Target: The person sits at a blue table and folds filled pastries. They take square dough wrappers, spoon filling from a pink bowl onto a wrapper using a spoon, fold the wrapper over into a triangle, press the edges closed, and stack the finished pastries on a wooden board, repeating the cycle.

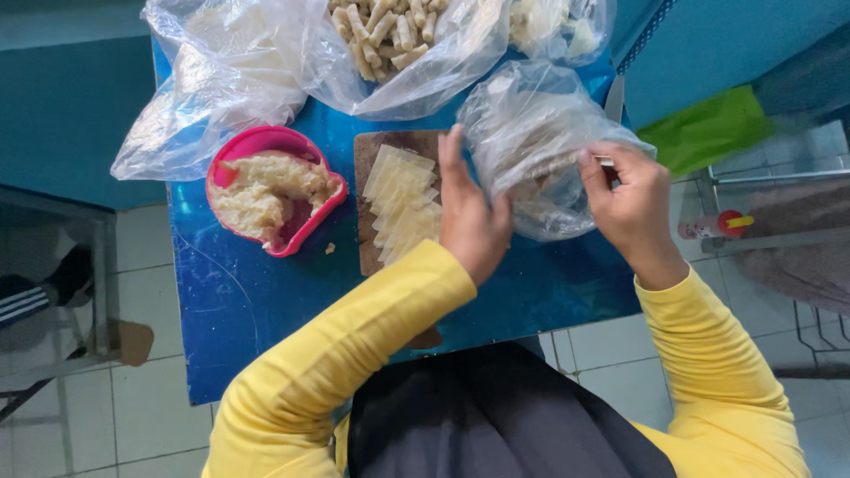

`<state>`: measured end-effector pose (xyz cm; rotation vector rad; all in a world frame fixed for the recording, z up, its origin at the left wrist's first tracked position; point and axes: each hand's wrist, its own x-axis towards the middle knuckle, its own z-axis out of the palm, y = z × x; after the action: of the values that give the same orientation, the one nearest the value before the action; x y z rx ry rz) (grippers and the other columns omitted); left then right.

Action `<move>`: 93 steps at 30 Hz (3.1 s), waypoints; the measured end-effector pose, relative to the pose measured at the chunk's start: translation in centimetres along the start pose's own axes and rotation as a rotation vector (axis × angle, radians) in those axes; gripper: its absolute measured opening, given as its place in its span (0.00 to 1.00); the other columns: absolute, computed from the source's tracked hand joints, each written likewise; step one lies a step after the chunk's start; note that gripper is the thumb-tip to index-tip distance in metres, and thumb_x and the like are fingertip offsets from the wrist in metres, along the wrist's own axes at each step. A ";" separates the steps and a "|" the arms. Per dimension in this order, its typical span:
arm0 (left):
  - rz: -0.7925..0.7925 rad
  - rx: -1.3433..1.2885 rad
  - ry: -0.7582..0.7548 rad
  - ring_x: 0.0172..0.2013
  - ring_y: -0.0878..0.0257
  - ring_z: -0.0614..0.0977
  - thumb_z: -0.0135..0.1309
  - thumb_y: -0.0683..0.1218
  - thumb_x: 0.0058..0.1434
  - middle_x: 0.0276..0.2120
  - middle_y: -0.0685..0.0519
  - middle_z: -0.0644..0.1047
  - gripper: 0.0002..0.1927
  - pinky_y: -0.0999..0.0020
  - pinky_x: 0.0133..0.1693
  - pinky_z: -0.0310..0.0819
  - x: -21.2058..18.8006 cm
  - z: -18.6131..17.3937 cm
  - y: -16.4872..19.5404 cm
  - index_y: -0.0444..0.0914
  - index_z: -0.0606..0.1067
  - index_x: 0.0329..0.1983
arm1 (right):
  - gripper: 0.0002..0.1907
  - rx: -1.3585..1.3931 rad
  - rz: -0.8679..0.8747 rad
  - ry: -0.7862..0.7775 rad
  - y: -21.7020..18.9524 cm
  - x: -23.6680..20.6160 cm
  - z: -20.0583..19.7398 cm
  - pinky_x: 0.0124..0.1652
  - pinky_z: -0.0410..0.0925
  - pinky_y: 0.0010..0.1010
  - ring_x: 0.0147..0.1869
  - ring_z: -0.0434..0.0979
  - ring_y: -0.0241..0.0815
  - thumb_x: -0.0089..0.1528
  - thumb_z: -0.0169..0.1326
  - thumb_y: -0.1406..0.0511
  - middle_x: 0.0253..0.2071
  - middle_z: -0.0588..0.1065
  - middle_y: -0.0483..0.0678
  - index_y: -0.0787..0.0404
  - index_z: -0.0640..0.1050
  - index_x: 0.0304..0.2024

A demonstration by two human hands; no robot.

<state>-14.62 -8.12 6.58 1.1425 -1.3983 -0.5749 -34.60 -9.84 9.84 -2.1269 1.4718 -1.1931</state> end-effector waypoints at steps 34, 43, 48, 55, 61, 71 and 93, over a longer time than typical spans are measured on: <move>-0.100 0.640 -0.047 0.46 0.50 0.77 0.61 0.45 0.66 0.43 0.51 0.77 0.06 0.59 0.47 0.72 -5.9 -16.5 3.8 0.40 0.75 0.41 | 0.08 0.887 0.697 0.045 -6.5 -8.3 4.0 0.31 0.67 0.26 0.30 0.75 0.36 0.73 0.51 0.64 0.32 0.78 0.51 0.63 0.77 0.46; -0.127 0.622 -0.120 0.39 0.49 0.74 0.60 0.46 0.62 0.35 0.49 0.73 0.08 0.57 0.40 0.70 -7.6 -16.0 1.7 0.39 0.74 0.38 | 0.11 0.597 0.432 -0.137 -9.1 -10.0 8.6 0.38 0.68 0.20 0.37 0.75 0.30 0.74 0.50 0.65 0.37 0.78 0.46 0.66 0.78 0.50; -0.147 0.620 -0.154 0.38 0.50 0.75 0.58 0.45 0.63 0.34 0.48 0.73 0.07 0.57 0.40 0.70 -7.7 -15.9 1.4 0.39 0.73 0.35 | 0.10 0.427 0.299 -0.172 -10.3 -10.2 8.9 0.39 0.69 0.20 0.39 0.76 0.31 0.73 0.50 0.66 0.38 0.78 0.46 0.66 0.78 0.50; -0.162 0.508 -0.100 0.39 0.51 0.77 0.57 0.43 0.64 0.36 0.49 0.75 0.06 0.58 0.41 0.72 -7.6 -15.6 1.5 0.38 0.72 0.39 | 0.06 0.345 0.091 -0.172 -11.0 -9.4 8.8 0.42 0.72 0.22 0.41 0.80 0.34 0.72 0.52 0.70 0.41 0.78 0.50 0.67 0.77 0.49; -0.172 0.447 -0.106 0.41 0.52 0.79 0.57 0.39 0.63 0.39 0.49 0.77 0.12 0.59 0.43 0.74 -7.6 -15.4 1.5 0.37 0.71 0.49 | 0.06 0.314 0.057 -0.172 -11.1 -9.1 8.4 0.42 0.73 0.23 0.42 0.81 0.36 0.72 0.51 0.70 0.41 0.78 0.51 0.67 0.77 0.48; -0.199 0.303 -0.078 0.42 0.51 0.81 0.56 0.38 0.64 0.39 0.48 0.78 0.15 0.60 0.44 0.76 -7.6 -14.8 1.7 0.36 0.72 0.53 | 0.08 0.464 0.307 -0.180 -10.0 -9.7 8.8 0.42 0.71 0.21 0.40 0.77 0.32 0.73 0.50 0.68 0.39 0.79 0.49 0.67 0.77 0.51; -0.169 0.201 -0.092 0.42 0.51 0.83 0.56 0.38 0.65 0.41 0.47 0.79 0.17 0.61 0.45 0.78 -7.0 -14.5 1.5 0.37 0.73 0.58 | 0.06 0.482 0.426 0.320 -5.4 -4.9 4.1 0.36 0.65 0.19 0.35 0.74 0.32 0.80 0.53 0.65 0.40 0.78 0.50 0.62 0.74 0.52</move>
<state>-2.54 2.66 7.56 1.4205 -1.4719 -0.6226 -28.73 -4.08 8.55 -1.2780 1.4677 -1.5630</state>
